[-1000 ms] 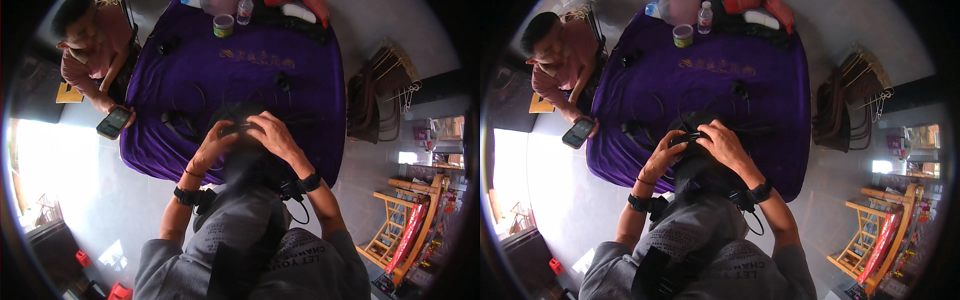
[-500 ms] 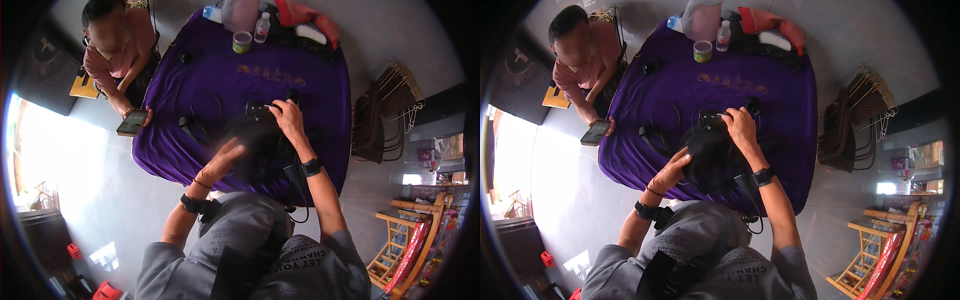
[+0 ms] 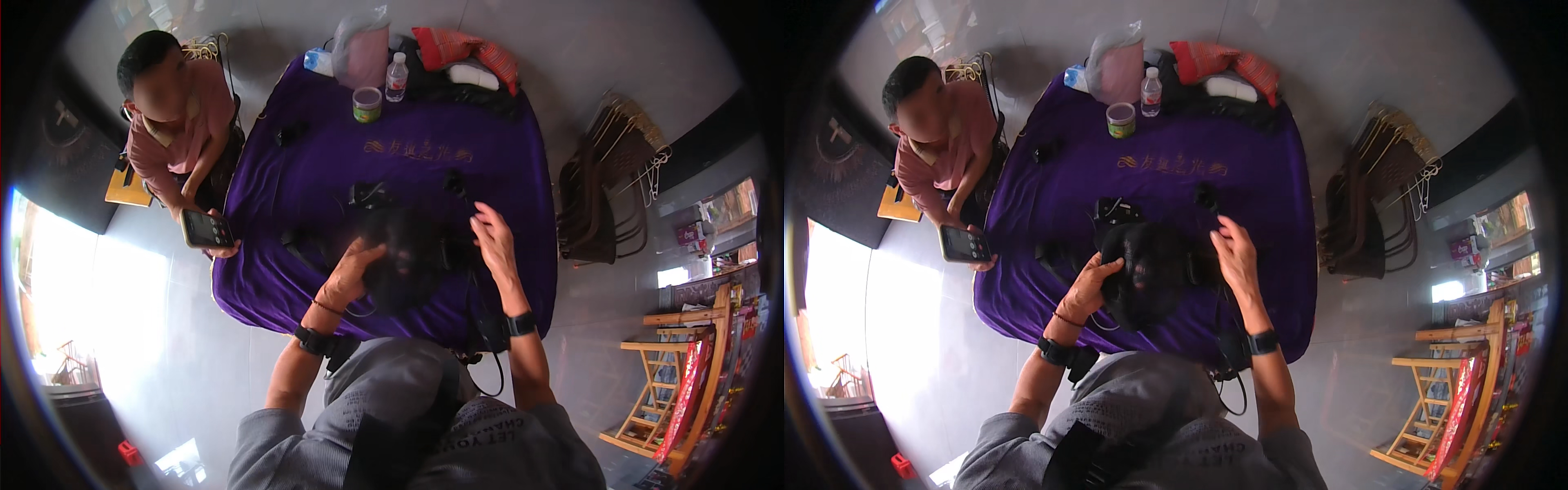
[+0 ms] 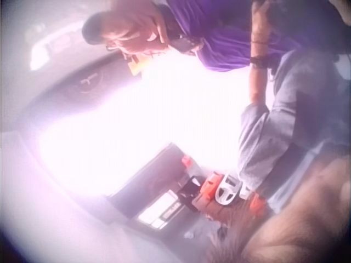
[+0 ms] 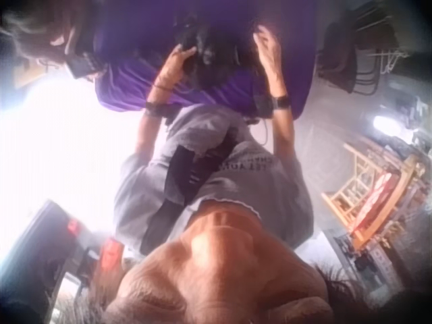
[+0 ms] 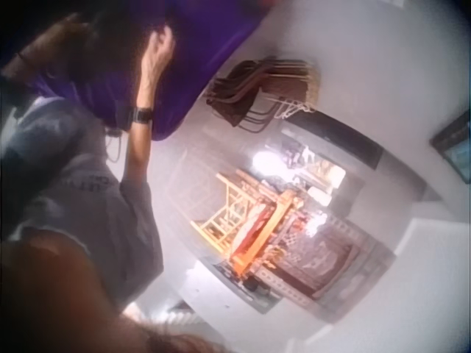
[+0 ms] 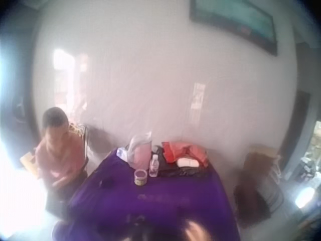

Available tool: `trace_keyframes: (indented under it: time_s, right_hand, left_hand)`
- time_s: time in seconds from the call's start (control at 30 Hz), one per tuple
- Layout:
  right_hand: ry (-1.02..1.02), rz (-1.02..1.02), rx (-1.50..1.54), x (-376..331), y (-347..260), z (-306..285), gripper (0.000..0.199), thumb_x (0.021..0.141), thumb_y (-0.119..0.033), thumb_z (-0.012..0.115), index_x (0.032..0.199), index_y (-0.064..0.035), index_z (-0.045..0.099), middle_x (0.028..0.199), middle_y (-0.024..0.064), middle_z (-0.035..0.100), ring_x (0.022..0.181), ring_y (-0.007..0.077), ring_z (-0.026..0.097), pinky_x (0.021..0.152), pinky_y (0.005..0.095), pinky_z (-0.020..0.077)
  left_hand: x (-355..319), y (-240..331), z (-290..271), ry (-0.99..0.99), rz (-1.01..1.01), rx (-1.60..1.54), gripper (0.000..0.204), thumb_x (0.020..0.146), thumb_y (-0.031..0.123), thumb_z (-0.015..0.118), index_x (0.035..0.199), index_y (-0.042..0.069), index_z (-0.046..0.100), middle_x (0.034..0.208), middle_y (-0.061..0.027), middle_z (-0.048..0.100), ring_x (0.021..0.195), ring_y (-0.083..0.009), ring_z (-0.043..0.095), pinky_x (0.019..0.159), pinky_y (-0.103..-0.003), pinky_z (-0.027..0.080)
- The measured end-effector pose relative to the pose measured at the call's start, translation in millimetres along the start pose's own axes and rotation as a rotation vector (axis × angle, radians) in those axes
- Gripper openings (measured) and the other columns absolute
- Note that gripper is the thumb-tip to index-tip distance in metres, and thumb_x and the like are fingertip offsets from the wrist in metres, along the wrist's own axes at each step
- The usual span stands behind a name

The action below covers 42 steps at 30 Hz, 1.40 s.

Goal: The recorder is shown assembling components for a head-mounted or body-worn electronic device, connecting wires and straps.

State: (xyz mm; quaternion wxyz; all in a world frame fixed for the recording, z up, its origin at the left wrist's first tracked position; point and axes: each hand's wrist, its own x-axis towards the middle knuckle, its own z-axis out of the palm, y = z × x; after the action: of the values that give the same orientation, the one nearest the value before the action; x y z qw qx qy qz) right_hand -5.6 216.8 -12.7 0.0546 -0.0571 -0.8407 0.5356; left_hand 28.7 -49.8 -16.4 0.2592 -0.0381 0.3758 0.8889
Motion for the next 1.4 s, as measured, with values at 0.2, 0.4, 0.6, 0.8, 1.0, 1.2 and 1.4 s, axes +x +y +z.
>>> trace_keyframes:
  time_s: [0.2,0.4,0.6,0.8,1.0,1.2,1.4]
  right_hand:
    - [0.077,0.156,0.027,-36,42,-70,0.034,0.089,-0.017,0.06,0.121,-0.0076,0.056,0.105,0.0117,0.06,0.08,0.0175,0.065,0.064,0.0284,0.0538]
    - [0.178,0.277,0.054,-74,62,-101,0.029,0.089,-0.016,0.06,0.115,-0.0039,0.06,0.098,0.0116,0.064,0.077,0.0172,0.065,0.061,0.0266,0.0531]
    - [0.212,0.337,0.057,-102,71,-96,0.027,0.088,-0.017,0.059,0.111,-0.0024,0.062,0.088,0.0076,0.066,0.074,0.0142,0.066,0.06,0.0251,0.0521]
    - [0.216,0.242,0.065,-109,83,-90,0.023,0.086,-0.014,0.061,0.104,-0.0007,0.063,0.075,0.0079,0.066,0.066,0.0126,0.063,0.059,0.024,0.0488]
    - [0.237,0.205,-0.016,-138,102,-104,0.021,0.083,-0.012,0.063,0.1,0.0017,0.063,0.07,0.0096,0.065,0.062,0.0132,0.062,0.061,0.0257,0.0487]
    - [0.3,0.339,-0.203,-180,128,-127,0.019,0.079,-0.012,0.065,0.095,-0.0009,0.065,0.085,0.0157,0.067,0.075,0.0272,0.066,0.069,0.034,0.0508]
    - [0.145,0.355,-0.385,-182,133,-119,0.016,0.079,-0.018,0.062,0.086,-0.0046,0.067,0.084,0.0151,0.066,0.079,0.0316,0.064,0.073,0.0416,0.0494]
  left_hand:
    - [36,39,13,-0.068,-0.028,0.101,0.025,0.091,0.006,0.048,0.114,0.001,0.055,0.1,-0.0096,0.064,0.085,-0.0195,0.065,0.076,-0.032,0.056]
    - [99,67,-4,0.036,0.019,0.029,0.02,0.091,0.011,0.052,0.108,0.003,0.058,0.102,-0.0097,0.064,0.089,-0.0237,0.064,0.082,-0.035,0.053]
    - [189,71,-47,0.127,0.221,-0.422,0.023,0.091,0.017,0.057,0.111,0.005,0.058,0.107,-0.0068,0.063,0.098,-0.0249,0.06,0.091,-0.041,0.048]
    - [215,34,-126,0.188,0.215,-0.432,0.031,0.091,0.022,0.058,0.116,0.004,0.058,0.12,-0.0101,0.058,0.113,-0.0283,0.053,0.102,-0.045,0.039]
    - [203,14,-155,0.299,-0.046,-0.138,0.035,0.09,0.023,0.059,0.118,0.003,0.055,0.121,-0.0115,0.057,0.114,-0.0288,0.052,0.102,-0.044,0.038]
    - [141,5,-123,0.23,0.28,1.72,0.03,0.085,0.012,0.06,0.113,0.001,0.058,0.107,-0.0084,0.062,0.09,-0.0196,0.059,0.07,-0.03,0.047]
    - [76,-4,-76,0.401,0.27,0.739,0.026,0.085,0.006,0.061,0.109,-0.002,0.06,0.093,-0.0037,0.064,0.08,-0.0115,0.058,0.073,-0.021,0.045]
